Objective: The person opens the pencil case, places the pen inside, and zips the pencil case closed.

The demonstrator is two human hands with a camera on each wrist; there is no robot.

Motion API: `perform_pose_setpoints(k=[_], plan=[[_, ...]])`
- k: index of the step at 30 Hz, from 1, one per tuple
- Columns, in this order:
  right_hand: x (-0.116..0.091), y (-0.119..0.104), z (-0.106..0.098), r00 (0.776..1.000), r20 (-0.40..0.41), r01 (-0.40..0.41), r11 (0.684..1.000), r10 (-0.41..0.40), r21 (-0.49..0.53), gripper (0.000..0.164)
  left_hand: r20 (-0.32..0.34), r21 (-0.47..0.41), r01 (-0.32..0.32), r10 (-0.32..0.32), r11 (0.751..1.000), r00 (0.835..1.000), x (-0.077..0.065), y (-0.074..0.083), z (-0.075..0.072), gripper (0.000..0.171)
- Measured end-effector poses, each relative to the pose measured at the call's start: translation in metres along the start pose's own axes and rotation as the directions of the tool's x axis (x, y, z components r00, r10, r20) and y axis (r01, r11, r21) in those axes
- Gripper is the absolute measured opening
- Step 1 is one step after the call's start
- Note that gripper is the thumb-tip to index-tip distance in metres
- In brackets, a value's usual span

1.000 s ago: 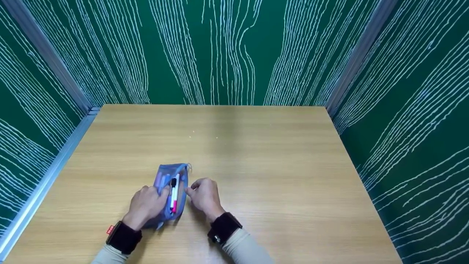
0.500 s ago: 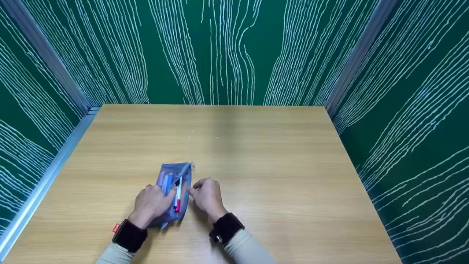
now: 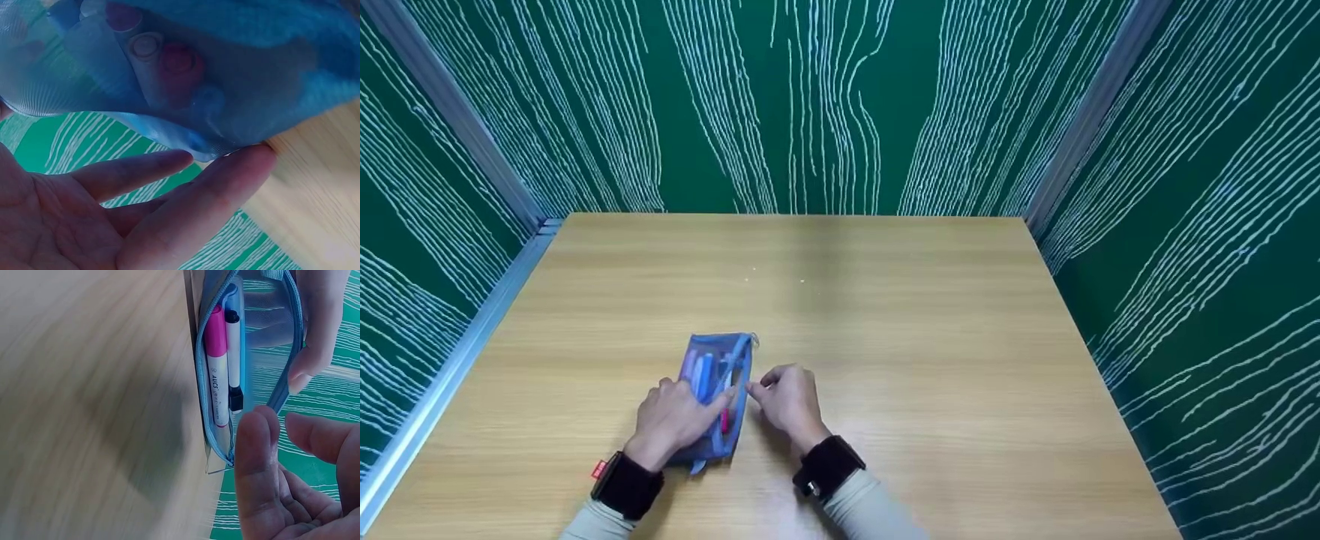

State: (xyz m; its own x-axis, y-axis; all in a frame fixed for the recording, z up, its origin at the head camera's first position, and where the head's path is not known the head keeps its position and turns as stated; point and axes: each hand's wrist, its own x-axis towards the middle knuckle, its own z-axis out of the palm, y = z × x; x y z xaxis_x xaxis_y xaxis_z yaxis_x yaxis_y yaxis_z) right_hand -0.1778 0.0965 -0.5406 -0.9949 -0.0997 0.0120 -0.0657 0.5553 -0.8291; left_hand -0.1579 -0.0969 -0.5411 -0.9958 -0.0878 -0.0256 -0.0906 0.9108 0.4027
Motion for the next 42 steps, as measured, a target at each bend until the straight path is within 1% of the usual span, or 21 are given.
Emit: perform_pose_setpoints(k=[7,11,13,17,20,22,25,27,29,31,33,35,39,42], plan=[[-0.001,0.002,-0.001,1.0,0.014,-0.006,0.999,0.005,0.037,0.015,0.001,0.009,-0.004,0.004,1.0,1.0,-0.001,-0.001,0.0,0.098],[-0.003,0.003,-0.002,1.0,0.017,0.012,1.0,-0.012,0.007,0.015,-0.008,0.023,-0.01,0.01,1.0,1.0,0.0,-0.004,-0.001,0.102],[-0.005,0.004,-0.002,1.0,0.014,0.026,0.999,-0.025,-0.023,0.016,-0.022,0.022,-0.021,0.022,1.0,1.0,0.001,-0.005,-0.001,0.099],[-0.007,0.005,-0.004,1.0,0.012,0.028,0.998,-0.028,-0.053,0.016,-0.051,0.011,-0.068,0.069,0.998,0.996,0.007,-0.007,-0.003,0.091],[-0.01,0.006,-0.004,0.999,0.025,0.025,0.998,-0.024,-0.058,0.015,-0.044,0.007,-0.108,0.108,0.994,0.993,0.013,-0.007,-0.005,0.085],[-0.012,0.008,-0.005,0.999,0.033,0.038,0.997,-0.036,-0.07,0.015,-0.026,0.007,-0.138,0.138,0.99,0.99,0.017,-0.008,-0.007,0.081],[-0.016,0.01,-0.005,0.998,0.045,0.048,0.996,-0.044,-0.077,0.017,-0.021,-0.004,-0.216,0.216,0.976,0.976,0.025,-0.008,-0.008,0.071],[-0.018,0.011,-0.006,0.997,0.049,0.056,0.996,-0.052,-0.073,0.019,-0.035,-0.018,-0.283,0.283,0.959,0.959,0.031,-0.008,-0.008,0.064],[-0.02,0.012,-0.007,0.997,0.057,0.056,0.997,-0.053,-0.06,0.021,-0.053,-0.029,-0.345,0.343,0.938,0.938,0.038,-0.007,-0.008,0.057],[-0.021,0.013,-0.008,0.996,0.06,0.062,0.997,-0.058,-0.052,0.022,-0.067,-0.038,-0.389,0.386,0.92,0.92,0.045,-0.006,-0.009,0.054],[-0.023,0.014,-0.009,0.996,0.062,0.064,0.997,-0.061,-0.049,0.021,-0.069,-0.047,-0.413,0.41,0.909,0.91,0.052,-0.004,-0.009,0.051],[-0.024,0.015,-0.009,0.996,0.063,0.064,0.996,-0.061,-0.055,0.02,-0.069,-0.046,-0.427,0.423,0.903,0.903,0.059,-0.003,-0.009,0.05],[-0.025,0.017,-0.01,0.995,0.045,0.088,0.991,-0.083,-0.104,0.02,-0.068,-0.044,-0.439,0.436,0.897,0.898,0.07,-0.001,-0.008,0.048],[-0.025,0.02,-0.012,0.994,0.02,0.113,0.983,-0.112,-0.147,0.021,-0.047,-0.038,-0.44,0.438,0.897,0.898,0.078,-0.001,-0.005,0.048]])
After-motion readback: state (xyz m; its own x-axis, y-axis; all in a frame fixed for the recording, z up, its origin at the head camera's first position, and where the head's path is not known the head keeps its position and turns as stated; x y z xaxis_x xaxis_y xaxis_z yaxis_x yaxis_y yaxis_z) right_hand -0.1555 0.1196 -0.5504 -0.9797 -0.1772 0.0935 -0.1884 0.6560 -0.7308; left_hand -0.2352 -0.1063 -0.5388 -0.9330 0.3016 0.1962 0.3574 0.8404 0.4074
